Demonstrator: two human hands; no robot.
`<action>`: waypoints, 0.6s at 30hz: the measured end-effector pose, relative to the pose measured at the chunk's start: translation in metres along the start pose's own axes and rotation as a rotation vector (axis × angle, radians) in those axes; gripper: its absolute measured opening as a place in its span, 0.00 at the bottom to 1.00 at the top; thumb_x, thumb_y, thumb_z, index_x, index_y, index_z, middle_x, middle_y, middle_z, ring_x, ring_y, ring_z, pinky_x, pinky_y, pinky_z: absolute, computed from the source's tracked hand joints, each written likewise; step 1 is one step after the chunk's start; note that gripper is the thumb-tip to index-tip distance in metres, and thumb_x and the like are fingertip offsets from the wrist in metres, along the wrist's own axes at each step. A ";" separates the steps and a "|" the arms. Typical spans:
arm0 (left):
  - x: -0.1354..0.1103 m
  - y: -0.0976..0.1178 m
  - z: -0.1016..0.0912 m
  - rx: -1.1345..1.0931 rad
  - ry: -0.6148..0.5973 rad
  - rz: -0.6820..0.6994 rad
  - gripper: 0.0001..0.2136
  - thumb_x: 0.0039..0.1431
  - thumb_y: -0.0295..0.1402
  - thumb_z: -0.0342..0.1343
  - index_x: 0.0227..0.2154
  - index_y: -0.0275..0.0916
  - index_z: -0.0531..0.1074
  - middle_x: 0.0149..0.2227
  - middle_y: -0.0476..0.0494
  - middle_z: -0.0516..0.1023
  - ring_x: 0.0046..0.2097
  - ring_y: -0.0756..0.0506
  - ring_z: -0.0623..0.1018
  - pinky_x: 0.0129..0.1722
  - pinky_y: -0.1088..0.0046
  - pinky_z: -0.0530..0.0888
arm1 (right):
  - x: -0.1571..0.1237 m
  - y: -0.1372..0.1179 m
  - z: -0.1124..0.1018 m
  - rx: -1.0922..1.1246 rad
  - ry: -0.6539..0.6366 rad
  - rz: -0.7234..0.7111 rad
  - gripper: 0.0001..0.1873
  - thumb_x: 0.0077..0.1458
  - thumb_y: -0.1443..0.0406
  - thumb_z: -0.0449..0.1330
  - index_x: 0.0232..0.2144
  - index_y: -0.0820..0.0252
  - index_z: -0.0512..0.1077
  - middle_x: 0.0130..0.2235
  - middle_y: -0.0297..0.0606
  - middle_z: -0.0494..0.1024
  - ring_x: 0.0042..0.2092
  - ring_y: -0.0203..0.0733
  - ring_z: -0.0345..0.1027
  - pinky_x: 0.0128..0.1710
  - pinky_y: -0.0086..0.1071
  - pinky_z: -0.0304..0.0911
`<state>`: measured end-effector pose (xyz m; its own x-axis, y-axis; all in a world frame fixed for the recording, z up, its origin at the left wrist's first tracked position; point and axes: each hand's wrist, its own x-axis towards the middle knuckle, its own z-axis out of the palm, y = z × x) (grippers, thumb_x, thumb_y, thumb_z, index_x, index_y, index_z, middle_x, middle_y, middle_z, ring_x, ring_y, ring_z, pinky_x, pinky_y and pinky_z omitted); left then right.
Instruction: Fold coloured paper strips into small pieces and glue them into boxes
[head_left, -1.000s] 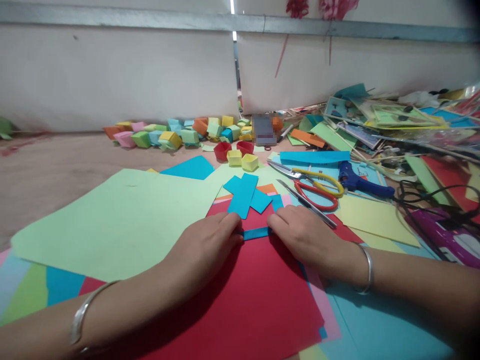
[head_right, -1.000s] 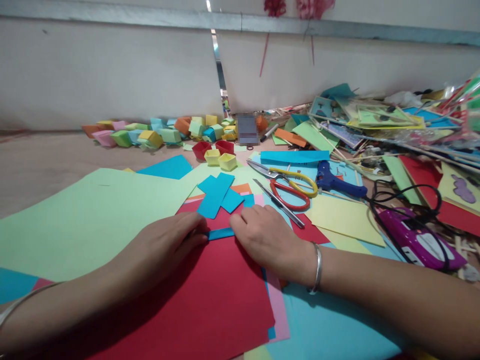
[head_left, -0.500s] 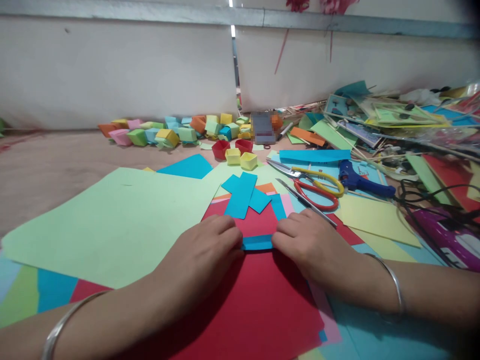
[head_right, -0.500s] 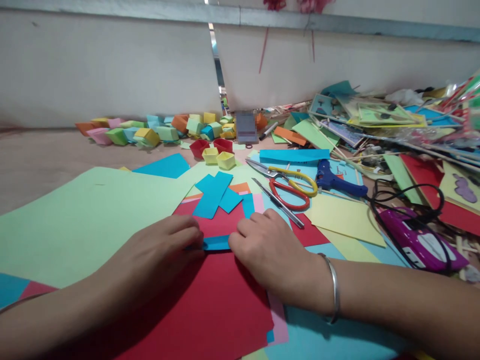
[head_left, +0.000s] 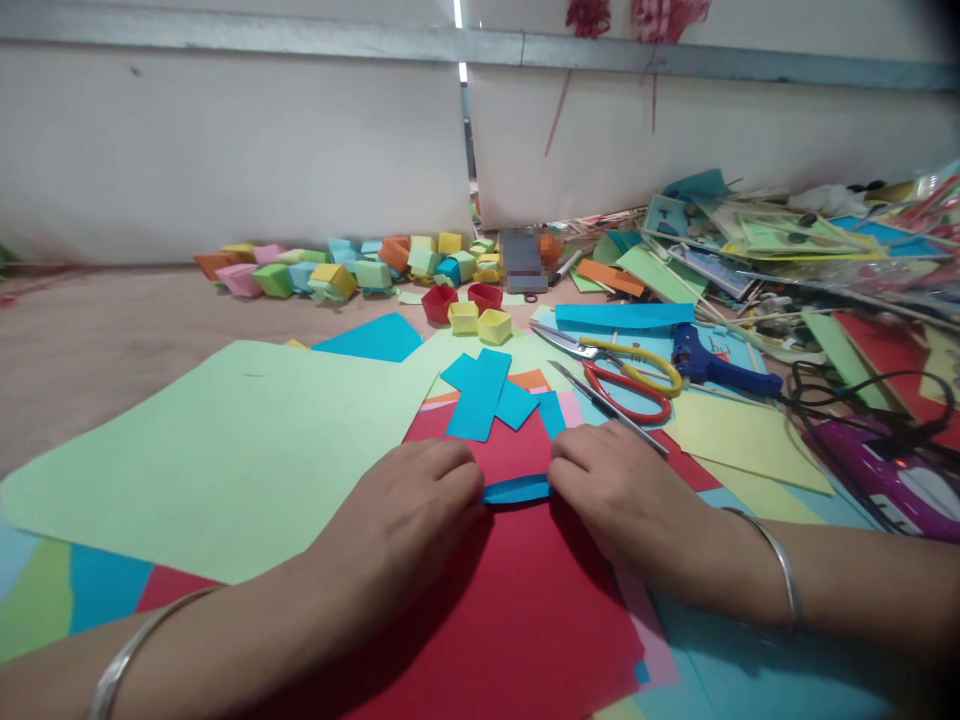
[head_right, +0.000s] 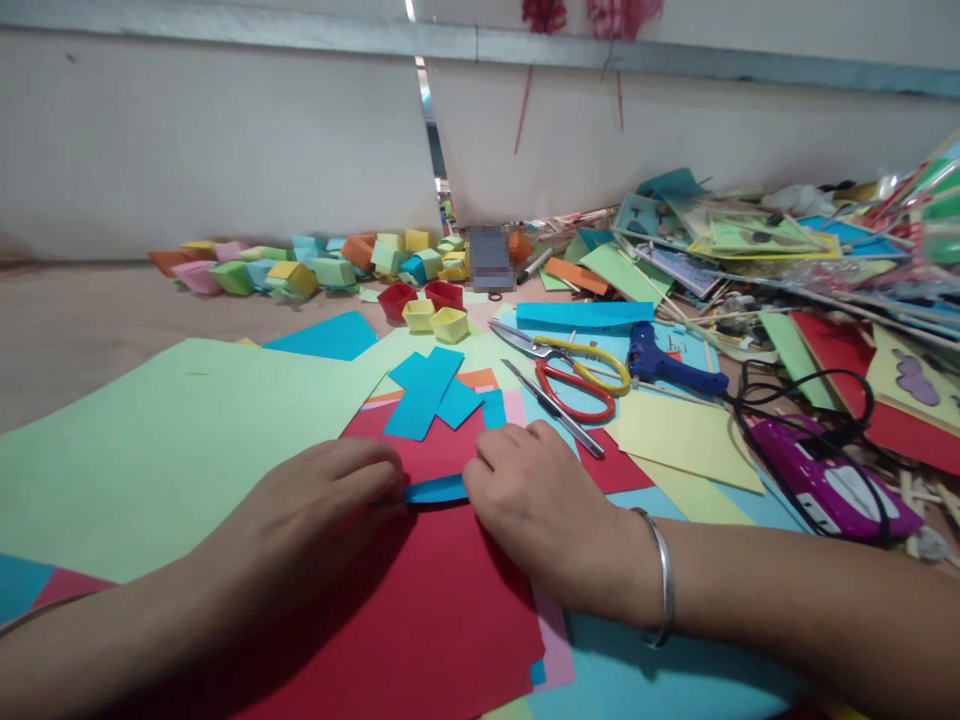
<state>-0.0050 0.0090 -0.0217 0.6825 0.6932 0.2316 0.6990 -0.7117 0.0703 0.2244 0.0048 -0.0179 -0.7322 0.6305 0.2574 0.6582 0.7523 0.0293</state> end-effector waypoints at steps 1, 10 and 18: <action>-0.001 0.000 -0.001 -0.008 0.008 -0.008 0.12 0.58 0.23 0.44 0.23 0.37 0.69 0.24 0.47 0.71 0.25 0.48 0.67 0.24 0.72 0.61 | 0.000 0.001 0.000 -0.003 0.010 0.004 0.13 0.60 0.77 0.51 0.26 0.62 0.68 0.30 0.38 0.71 0.32 0.40 0.59 0.31 0.35 0.45; -0.003 -0.003 0.005 -0.078 -0.004 -0.062 0.14 0.60 0.22 0.43 0.40 0.37 0.73 0.33 0.42 0.78 0.31 0.45 0.75 0.28 0.71 0.68 | 0.003 0.003 0.002 0.040 0.046 0.062 0.13 0.60 0.77 0.46 0.29 0.63 0.67 0.28 0.37 0.69 0.29 0.38 0.54 0.29 0.33 0.46; 0.001 0.002 -0.005 0.076 0.097 0.015 0.17 0.58 0.20 0.42 0.27 0.37 0.76 0.26 0.42 0.72 0.26 0.46 0.67 0.24 0.70 0.62 | 0.005 0.006 0.005 0.032 0.183 0.011 0.19 0.61 0.75 0.45 0.24 0.63 0.70 0.27 0.38 0.66 0.30 0.38 0.51 0.28 0.33 0.44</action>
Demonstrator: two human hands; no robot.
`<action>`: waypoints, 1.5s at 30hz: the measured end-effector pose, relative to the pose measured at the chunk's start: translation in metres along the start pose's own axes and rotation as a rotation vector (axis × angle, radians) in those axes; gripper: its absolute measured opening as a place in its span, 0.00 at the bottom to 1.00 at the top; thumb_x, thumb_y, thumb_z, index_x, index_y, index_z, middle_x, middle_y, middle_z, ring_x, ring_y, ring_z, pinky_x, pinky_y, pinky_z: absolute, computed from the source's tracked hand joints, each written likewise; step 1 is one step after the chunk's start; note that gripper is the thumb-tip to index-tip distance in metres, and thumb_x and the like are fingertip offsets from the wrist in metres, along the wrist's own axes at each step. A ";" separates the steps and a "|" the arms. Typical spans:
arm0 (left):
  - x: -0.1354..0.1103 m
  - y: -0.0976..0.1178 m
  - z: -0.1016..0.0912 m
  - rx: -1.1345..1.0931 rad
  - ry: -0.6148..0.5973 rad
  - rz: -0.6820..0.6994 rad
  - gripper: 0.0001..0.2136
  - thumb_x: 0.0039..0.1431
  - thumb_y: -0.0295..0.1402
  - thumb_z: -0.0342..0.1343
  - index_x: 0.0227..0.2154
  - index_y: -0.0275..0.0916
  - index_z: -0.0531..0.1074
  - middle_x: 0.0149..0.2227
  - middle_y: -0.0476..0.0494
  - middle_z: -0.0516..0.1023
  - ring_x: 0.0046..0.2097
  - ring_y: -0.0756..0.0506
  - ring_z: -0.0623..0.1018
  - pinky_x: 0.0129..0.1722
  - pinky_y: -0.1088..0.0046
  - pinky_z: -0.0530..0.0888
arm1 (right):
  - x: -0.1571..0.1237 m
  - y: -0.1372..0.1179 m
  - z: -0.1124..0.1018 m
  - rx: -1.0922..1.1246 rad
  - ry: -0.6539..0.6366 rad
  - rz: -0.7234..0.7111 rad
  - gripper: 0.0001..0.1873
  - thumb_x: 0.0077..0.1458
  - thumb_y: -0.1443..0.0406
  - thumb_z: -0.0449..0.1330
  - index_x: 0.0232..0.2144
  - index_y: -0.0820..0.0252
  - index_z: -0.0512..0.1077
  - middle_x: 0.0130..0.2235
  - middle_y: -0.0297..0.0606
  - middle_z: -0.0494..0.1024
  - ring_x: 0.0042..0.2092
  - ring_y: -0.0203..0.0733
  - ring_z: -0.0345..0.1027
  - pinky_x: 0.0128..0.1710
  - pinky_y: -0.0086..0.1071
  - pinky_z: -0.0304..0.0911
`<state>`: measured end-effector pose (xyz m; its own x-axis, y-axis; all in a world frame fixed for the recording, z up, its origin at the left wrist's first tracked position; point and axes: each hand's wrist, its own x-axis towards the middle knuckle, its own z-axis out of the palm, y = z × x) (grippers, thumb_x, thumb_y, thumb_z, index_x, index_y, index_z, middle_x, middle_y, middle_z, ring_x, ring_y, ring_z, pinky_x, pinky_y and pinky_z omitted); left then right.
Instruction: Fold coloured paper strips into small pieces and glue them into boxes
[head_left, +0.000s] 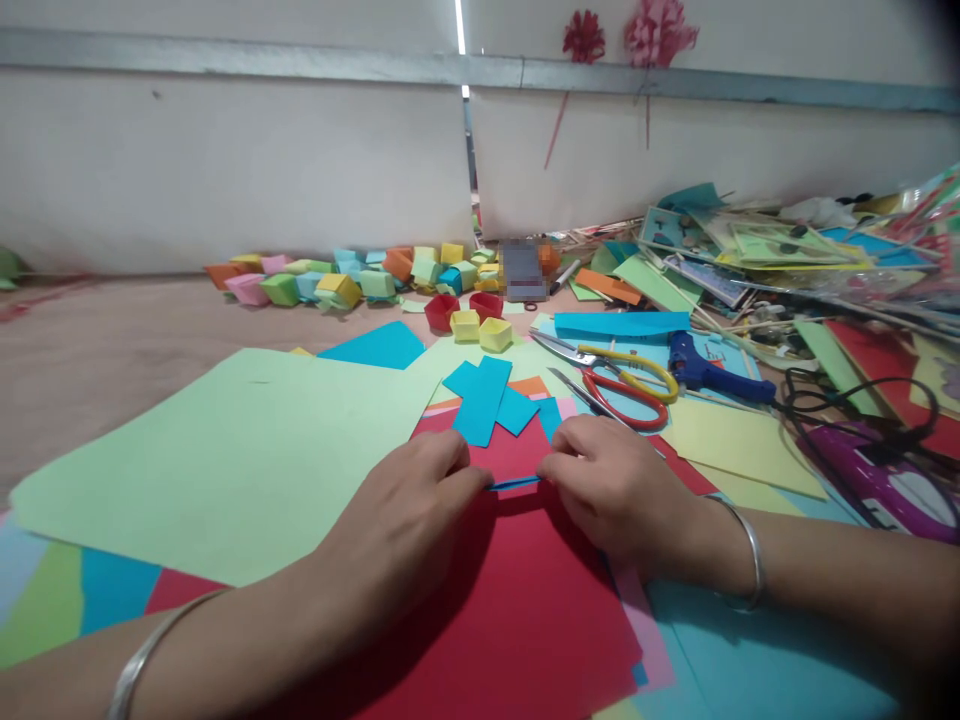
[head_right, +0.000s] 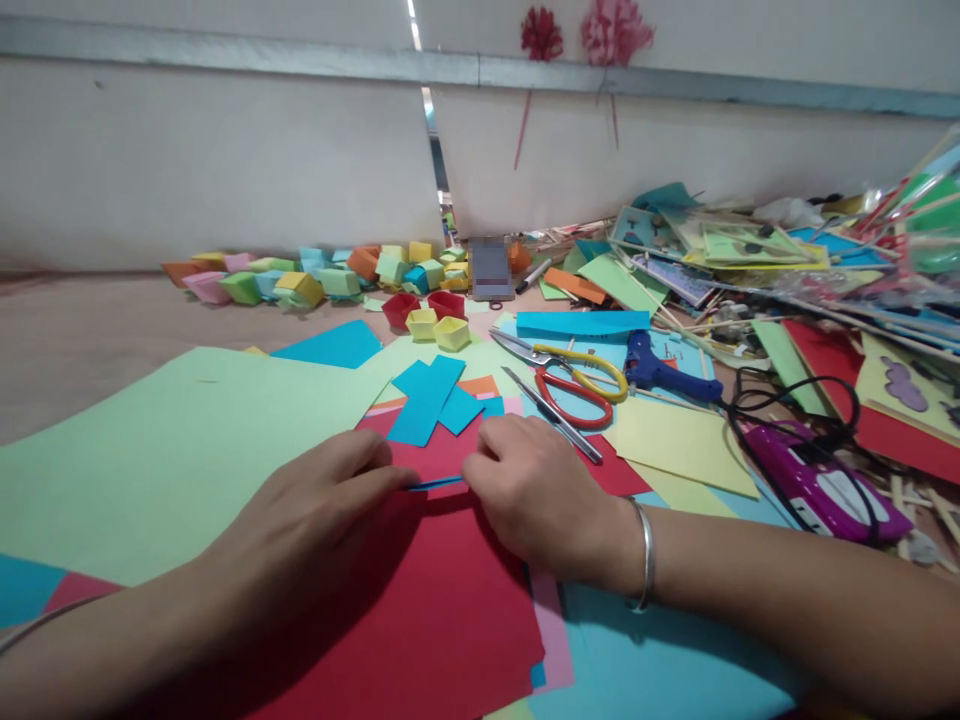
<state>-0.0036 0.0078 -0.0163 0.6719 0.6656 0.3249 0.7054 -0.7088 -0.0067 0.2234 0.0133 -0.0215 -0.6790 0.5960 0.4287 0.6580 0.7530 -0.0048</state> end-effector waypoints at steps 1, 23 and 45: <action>0.001 0.001 -0.001 0.021 0.013 0.009 0.16 0.60 0.22 0.43 0.27 0.37 0.76 0.27 0.41 0.73 0.27 0.45 0.68 0.26 0.69 0.63 | 0.000 -0.001 0.000 -0.011 0.037 -0.016 0.19 0.61 0.75 0.44 0.24 0.63 0.70 0.27 0.38 0.66 0.30 0.38 0.51 0.29 0.33 0.45; -0.005 0.019 -0.003 0.286 0.234 0.197 0.18 0.67 0.16 0.39 0.34 0.34 0.75 0.31 0.44 0.83 0.45 0.42 0.79 0.42 0.62 0.65 | 0.004 -0.015 0.000 -0.051 0.249 -0.215 0.18 0.63 0.75 0.48 0.24 0.64 0.71 0.28 0.41 0.69 0.33 0.41 0.57 0.33 0.35 0.53; -0.004 0.013 0.004 -0.001 0.148 0.125 0.18 0.64 0.17 0.41 0.27 0.38 0.73 0.29 0.48 0.81 0.37 0.48 0.79 0.38 0.68 0.64 | 0.010 -0.001 -0.001 -0.099 0.250 -0.460 0.11 0.61 0.72 0.53 0.28 0.66 0.73 0.25 0.38 0.73 0.27 0.40 0.64 0.28 0.35 0.56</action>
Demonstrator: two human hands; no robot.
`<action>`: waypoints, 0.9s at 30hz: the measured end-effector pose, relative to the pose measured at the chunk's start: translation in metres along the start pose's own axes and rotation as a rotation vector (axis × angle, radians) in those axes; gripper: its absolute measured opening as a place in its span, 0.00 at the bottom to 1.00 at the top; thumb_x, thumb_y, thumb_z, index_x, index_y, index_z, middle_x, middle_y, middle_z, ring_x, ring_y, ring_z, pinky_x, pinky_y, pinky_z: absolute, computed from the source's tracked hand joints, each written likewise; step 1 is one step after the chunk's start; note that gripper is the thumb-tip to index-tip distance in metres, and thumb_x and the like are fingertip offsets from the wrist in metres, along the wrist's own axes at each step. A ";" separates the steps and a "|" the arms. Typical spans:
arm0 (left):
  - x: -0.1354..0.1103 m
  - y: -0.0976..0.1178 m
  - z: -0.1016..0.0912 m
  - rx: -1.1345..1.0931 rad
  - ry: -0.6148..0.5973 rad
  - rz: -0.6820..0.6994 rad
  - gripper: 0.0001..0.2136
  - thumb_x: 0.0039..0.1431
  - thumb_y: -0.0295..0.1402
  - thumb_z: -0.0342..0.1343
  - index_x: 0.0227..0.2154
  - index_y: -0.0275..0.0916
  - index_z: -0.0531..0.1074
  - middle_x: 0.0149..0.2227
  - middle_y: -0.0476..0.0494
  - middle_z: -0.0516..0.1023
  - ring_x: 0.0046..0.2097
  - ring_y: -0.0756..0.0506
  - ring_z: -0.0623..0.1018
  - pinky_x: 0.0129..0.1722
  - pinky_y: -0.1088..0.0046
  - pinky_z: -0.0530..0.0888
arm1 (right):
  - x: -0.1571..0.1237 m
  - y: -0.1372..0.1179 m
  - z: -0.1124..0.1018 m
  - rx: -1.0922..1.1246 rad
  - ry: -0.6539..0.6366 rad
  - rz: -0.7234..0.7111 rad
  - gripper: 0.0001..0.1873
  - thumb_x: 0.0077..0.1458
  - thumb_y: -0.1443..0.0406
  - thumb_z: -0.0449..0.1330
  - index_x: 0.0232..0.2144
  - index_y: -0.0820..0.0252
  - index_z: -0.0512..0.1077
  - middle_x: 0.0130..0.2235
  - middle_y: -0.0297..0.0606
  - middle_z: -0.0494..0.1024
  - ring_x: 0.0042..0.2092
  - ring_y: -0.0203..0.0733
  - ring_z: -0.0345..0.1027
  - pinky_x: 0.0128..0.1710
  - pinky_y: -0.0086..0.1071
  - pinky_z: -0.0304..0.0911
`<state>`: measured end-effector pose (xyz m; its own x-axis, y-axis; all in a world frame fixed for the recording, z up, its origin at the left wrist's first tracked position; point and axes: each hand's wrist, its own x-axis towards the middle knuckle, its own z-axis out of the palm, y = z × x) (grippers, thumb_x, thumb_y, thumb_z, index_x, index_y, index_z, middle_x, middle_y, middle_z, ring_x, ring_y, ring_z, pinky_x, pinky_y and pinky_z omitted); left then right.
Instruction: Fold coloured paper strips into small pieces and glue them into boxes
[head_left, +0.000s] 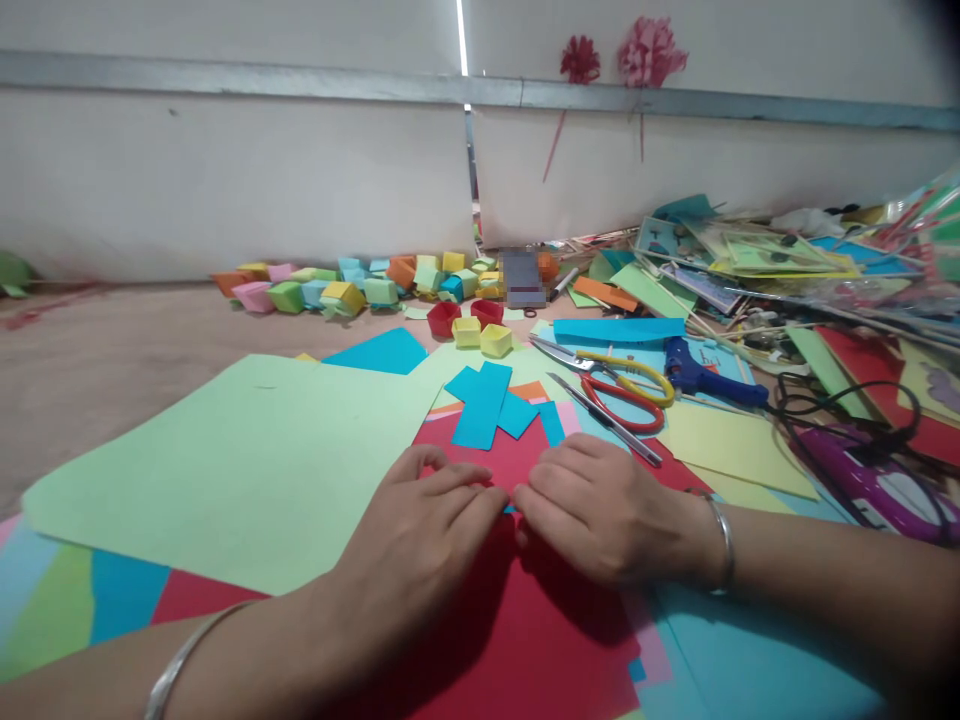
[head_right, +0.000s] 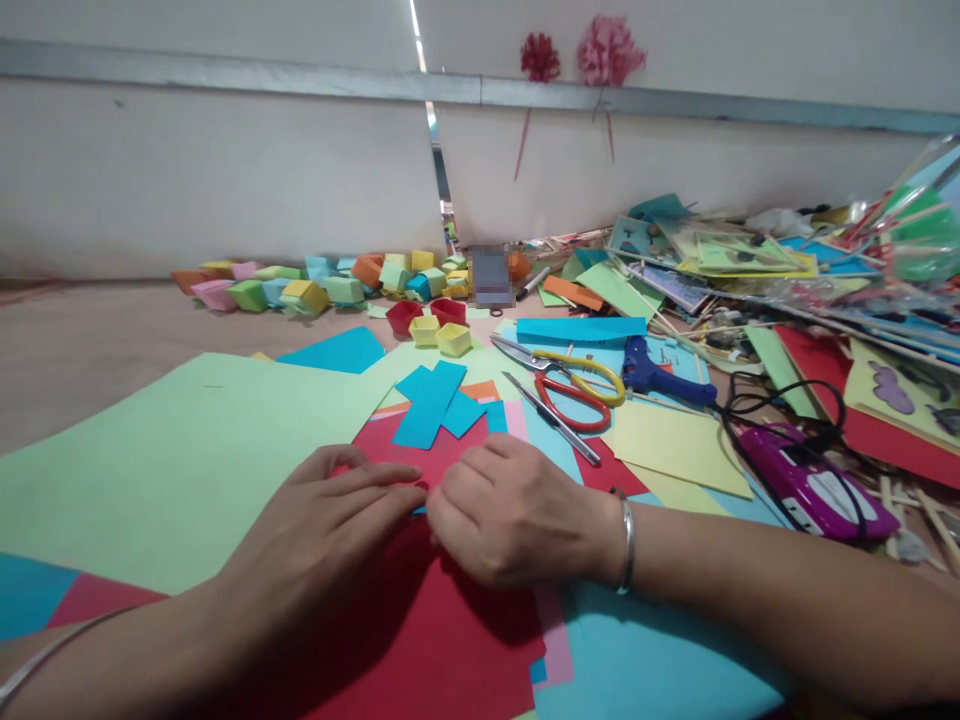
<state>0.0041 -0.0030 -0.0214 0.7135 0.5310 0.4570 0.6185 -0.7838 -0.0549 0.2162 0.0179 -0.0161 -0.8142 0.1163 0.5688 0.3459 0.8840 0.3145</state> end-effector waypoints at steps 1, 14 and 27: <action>0.001 0.001 -0.002 0.013 0.018 0.030 0.18 0.65 0.18 0.40 0.28 0.38 0.74 0.31 0.47 0.82 0.39 0.48 0.79 0.39 0.68 0.64 | 0.000 -0.002 0.001 0.010 0.023 0.002 0.12 0.60 0.73 0.53 0.28 0.66 0.73 0.24 0.37 0.73 0.26 0.39 0.64 0.26 0.35 0.56; 0.004 -0.026 -0.006 0.239 0.209 0.106 0.12 0.63 0.16 0.47 0.39 0.36 0.73 0.35 0.41 0.85 0.44 0.40 0.82 0.40 0.65 0.65 | -0.018 0.021 0.001 0.002 0.205 0.127 0.08 0.62 0.73 0.53 0.37 0.67 0.73 0.29 0.41 0.80 0.33 0.40 0.74 0.30 0.32 0.66; 0.020 -0.028 -0.006 -0.811 -0.076 -0.726 0.18 0.60 0.45 0.52 0.25 0.40 0.80 0.31 0.40 0.84 0.33 0.42 0.80 0.33 0.68 0.71 | -0.012 0.029 0.001 -0.317 0.280 0.220 0.06 0.59 0.72 0.59 0.37 0.64 0.75 0.20 0.33 0.73 0.25 0.36 0.65 0.26 0.32 0.57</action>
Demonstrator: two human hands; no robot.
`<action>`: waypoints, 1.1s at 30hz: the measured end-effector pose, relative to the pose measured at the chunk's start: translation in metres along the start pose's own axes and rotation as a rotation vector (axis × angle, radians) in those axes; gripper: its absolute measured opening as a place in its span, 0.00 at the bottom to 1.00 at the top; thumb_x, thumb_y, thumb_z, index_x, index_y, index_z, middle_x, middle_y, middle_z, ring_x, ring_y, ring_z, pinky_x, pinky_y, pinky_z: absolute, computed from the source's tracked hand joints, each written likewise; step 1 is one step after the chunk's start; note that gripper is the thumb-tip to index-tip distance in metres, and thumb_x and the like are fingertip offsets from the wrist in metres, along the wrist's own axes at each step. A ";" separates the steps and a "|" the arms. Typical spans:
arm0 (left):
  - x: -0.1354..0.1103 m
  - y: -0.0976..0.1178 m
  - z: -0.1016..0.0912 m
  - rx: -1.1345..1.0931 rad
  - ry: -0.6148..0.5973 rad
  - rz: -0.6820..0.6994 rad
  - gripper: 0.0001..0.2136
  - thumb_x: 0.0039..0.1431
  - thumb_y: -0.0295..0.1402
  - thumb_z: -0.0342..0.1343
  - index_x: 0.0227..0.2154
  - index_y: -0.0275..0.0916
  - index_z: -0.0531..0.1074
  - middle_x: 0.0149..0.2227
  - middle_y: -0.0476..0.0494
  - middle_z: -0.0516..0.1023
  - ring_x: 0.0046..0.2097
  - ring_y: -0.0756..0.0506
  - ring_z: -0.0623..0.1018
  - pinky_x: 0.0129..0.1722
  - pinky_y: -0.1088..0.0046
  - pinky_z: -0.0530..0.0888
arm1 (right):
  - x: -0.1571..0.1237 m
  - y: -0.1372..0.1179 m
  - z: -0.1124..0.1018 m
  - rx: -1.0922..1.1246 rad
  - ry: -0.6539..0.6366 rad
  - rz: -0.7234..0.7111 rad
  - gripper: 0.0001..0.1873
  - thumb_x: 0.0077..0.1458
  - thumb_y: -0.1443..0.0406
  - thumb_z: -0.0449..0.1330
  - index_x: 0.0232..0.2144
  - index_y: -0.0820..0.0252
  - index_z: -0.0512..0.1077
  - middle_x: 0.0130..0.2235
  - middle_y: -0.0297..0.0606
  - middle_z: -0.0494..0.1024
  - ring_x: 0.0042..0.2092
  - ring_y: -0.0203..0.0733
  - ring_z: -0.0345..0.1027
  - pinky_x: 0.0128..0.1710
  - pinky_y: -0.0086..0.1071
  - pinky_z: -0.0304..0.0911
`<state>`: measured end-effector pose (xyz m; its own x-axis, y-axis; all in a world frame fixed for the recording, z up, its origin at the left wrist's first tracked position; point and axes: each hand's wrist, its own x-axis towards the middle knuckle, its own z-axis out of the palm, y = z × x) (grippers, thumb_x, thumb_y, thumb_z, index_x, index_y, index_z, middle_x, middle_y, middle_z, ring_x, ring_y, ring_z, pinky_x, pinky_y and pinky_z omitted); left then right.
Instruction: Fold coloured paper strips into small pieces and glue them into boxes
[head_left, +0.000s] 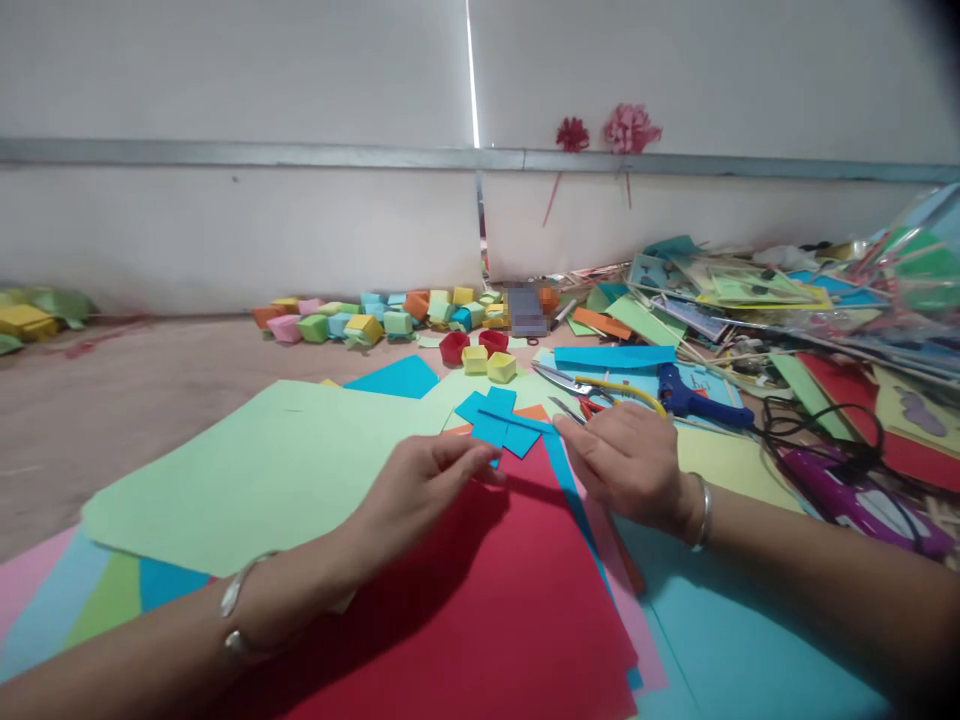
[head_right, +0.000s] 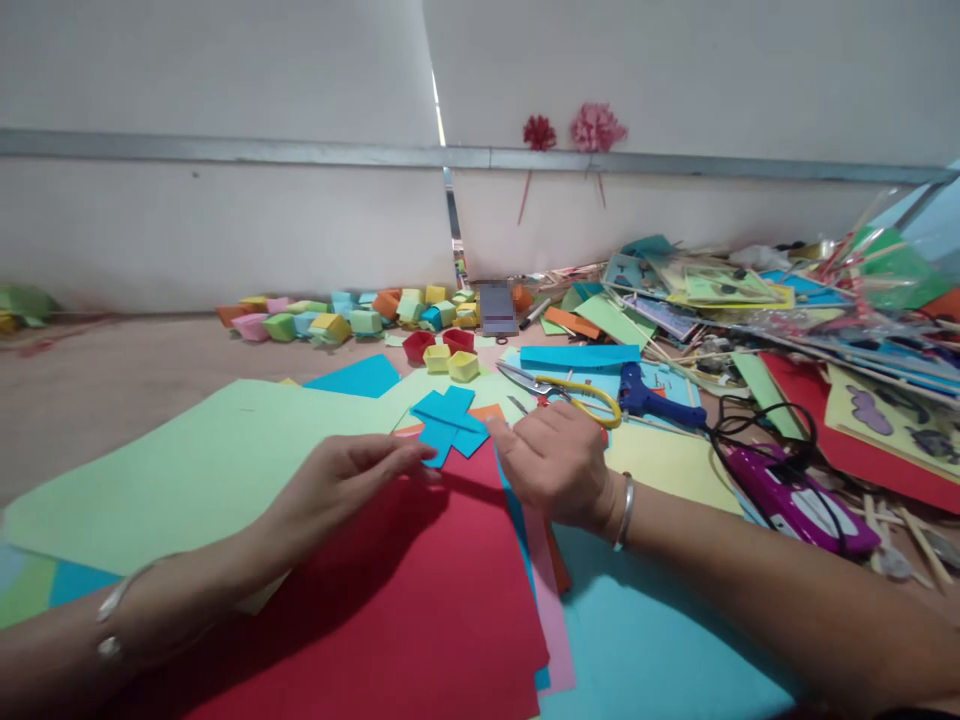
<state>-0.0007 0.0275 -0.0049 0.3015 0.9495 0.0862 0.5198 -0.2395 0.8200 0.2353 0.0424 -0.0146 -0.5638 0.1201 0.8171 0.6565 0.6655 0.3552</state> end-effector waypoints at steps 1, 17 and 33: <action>-0.003 0.003 0.006 -0.298 -0.126 -0.135 0.18 0.58 0.49 0.55 0.29 0.39 0.80 0.34 0.38 0.84 0.35 0.41 0.80 0.32 0.68 0.72 | 0.001 -0.003 -0.001 0.006 -0.009 -0.032 0.07 0.59 0.72 0.57 0.39 0.65 0.75 0.21 0.33 0.74 0.25 0.36 0.65 0.26 0.33 0.57; -0.014 0.007 0.016 -0.656 -0.097 -0.313 0.11 0.51 0.39 0.66 0.32 0.36 0.78 0.28 0.47 0.78 0.31 0.47 0.73 0.33 0.71 0.69 | 0.013 -0.048 -0.008 1.207 -0.686 1.037 0.09 0.56 0.65 0.58 0.25 0.59 0.63 0.20 0.29 0.73 0.22 0.33 0.69 0.20 0.23 0.59; -0.018 0.011 0.011 -0.660 -0.468 -0.393 0.19 0.50 0.49 0.64 0.27 0.37 0.70 0.20 0.50 0.74 0.24 0.48 0.75 0.28 0.72 0.69 | 0.012 -0.034 -0.008 1.373 -0.418 1.061 0.12 0.60 0.58 0.57 0.37 0.62 0.70 0.31 0.36 0.76 0.31 0.35 0.71 0.31 0.28 0.67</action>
<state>0.0082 0.0059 -0.0035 0.5691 0.7240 -0.3898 0.1322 0.3873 0.9124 0.2101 0.0152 -0.0128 -0.4392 0.8790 0.1859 0.0630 0.2366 -0.9696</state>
